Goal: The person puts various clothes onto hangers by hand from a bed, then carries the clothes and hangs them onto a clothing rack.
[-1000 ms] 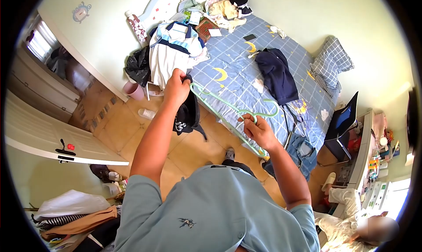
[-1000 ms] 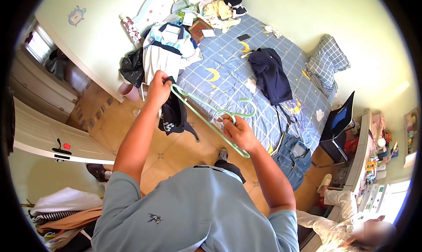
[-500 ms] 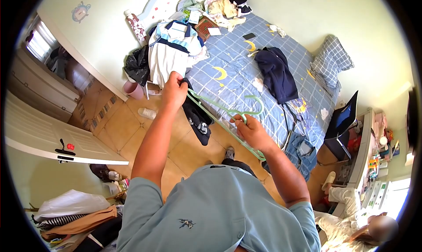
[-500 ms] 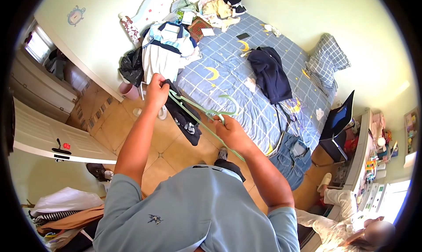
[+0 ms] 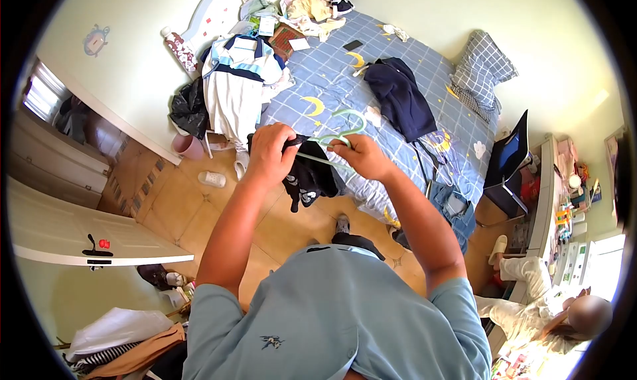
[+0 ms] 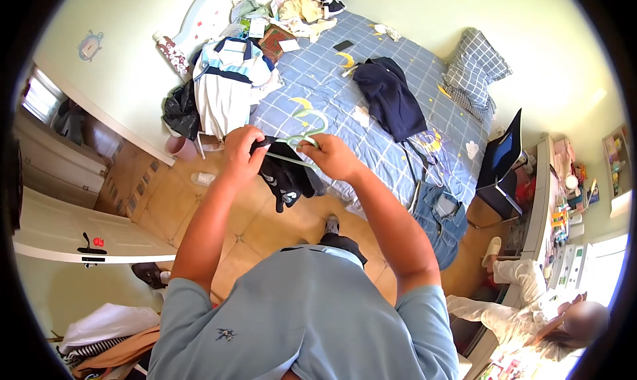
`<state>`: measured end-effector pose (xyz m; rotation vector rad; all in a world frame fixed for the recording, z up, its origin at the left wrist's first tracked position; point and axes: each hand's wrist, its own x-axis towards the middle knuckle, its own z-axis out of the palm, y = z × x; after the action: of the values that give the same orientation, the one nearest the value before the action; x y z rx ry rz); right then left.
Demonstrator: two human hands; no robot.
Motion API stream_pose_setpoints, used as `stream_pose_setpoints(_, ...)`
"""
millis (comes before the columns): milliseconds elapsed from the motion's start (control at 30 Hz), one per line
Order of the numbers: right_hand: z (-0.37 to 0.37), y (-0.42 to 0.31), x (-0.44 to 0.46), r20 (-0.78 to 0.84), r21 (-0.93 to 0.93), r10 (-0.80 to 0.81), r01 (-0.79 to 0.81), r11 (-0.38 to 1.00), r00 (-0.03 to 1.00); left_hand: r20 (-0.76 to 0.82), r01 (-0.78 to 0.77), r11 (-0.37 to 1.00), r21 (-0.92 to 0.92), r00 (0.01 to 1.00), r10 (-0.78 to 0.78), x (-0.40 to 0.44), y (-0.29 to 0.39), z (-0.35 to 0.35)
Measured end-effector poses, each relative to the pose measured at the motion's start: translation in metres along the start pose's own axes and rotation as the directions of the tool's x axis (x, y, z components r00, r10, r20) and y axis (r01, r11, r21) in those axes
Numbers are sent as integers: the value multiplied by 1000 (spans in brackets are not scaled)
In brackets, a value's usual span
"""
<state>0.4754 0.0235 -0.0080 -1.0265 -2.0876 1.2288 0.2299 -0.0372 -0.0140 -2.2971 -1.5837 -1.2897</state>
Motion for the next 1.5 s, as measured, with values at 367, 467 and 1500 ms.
stream_pose_setpoints(367,91,26,-9,-157,29,-325,333,942,933,1,248,964,95,968,-249,22,32,-10)
stream_pose_setpoints(467,115,42,-8,-140,49,-213,221,974,967,-54,279,959,49,959,-277,24,35,-17)
stream_pose_setpoints(1500,-45,8,11,-263,-572,-580,360,737,771,46,364,911,-194,931,-362,-5,-47,-37)
